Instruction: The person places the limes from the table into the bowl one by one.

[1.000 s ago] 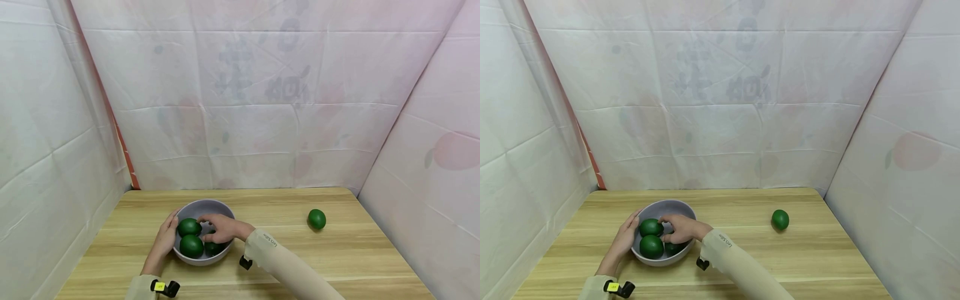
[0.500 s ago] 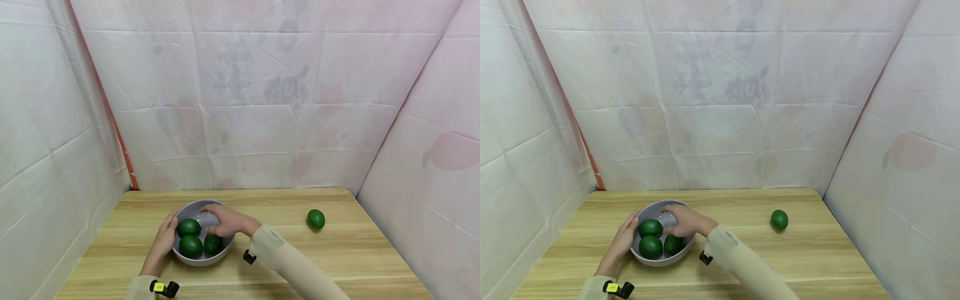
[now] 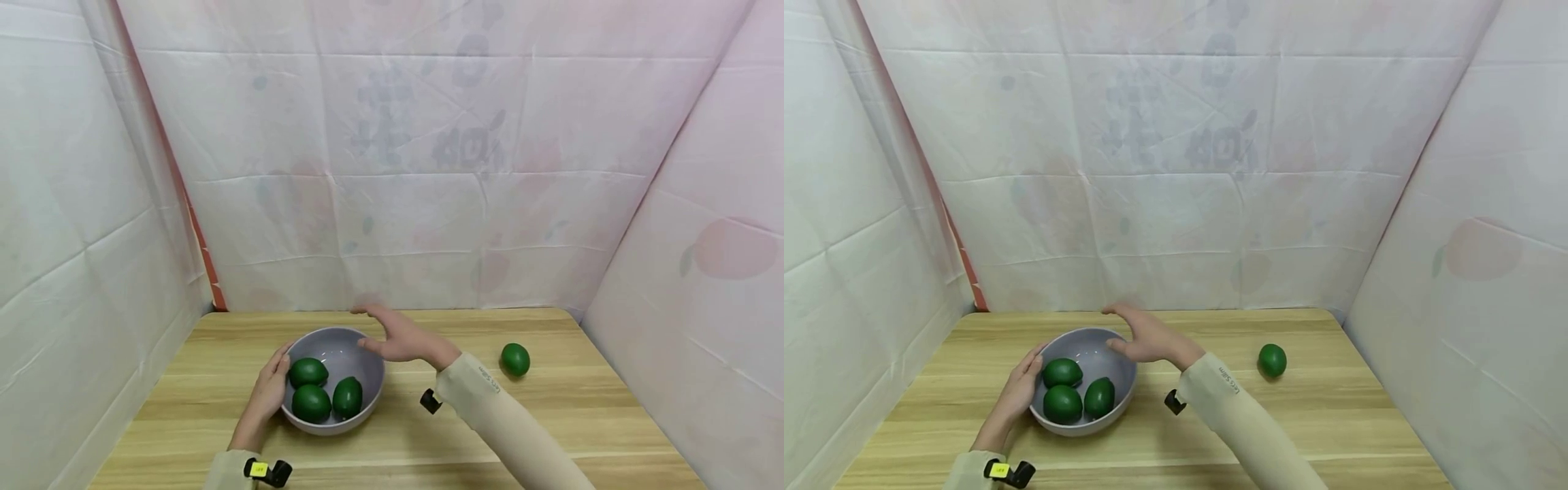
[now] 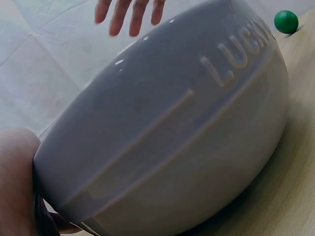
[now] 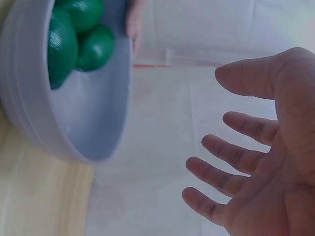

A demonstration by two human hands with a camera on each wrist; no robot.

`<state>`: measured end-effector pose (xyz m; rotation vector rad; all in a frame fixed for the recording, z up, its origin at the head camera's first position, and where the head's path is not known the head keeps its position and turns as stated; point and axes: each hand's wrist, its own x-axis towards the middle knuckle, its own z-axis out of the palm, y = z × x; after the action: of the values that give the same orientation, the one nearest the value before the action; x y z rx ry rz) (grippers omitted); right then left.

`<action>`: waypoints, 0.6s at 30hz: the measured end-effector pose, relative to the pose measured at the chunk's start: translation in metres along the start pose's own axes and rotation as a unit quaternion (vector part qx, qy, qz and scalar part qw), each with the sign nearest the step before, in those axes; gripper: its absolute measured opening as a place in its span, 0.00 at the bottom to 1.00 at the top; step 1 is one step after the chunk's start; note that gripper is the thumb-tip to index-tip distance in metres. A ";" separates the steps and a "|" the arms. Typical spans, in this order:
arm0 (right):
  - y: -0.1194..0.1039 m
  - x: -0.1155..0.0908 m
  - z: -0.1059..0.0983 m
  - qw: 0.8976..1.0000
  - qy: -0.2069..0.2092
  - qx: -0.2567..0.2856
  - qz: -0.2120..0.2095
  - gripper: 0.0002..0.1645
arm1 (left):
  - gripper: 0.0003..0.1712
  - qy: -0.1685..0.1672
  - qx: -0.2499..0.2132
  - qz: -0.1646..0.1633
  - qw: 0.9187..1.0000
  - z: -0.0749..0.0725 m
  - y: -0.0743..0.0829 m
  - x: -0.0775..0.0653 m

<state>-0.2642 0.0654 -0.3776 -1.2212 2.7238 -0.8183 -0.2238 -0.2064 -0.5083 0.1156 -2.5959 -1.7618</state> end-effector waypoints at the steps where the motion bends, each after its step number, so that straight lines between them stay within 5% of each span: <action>1: 0.001 -0.002 -0.004 1.000 0.009 0.000 0.000 0.32 | 0.25 0.001 0.001 0.000 1.000 0.000 0.000 0.000; 18: 0.039 -0.036 -0.056 0.996 0.067 0.003 0.057 0.34 | 0.26 0.002 0.004 0.003 1.000 0.000 0.000 0.003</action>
<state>-0.2803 0.1377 -0.3541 -1.0326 2.8616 -0.9255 -0.2272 -0.2071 -0.5085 0.1102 -2.5971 -1.7475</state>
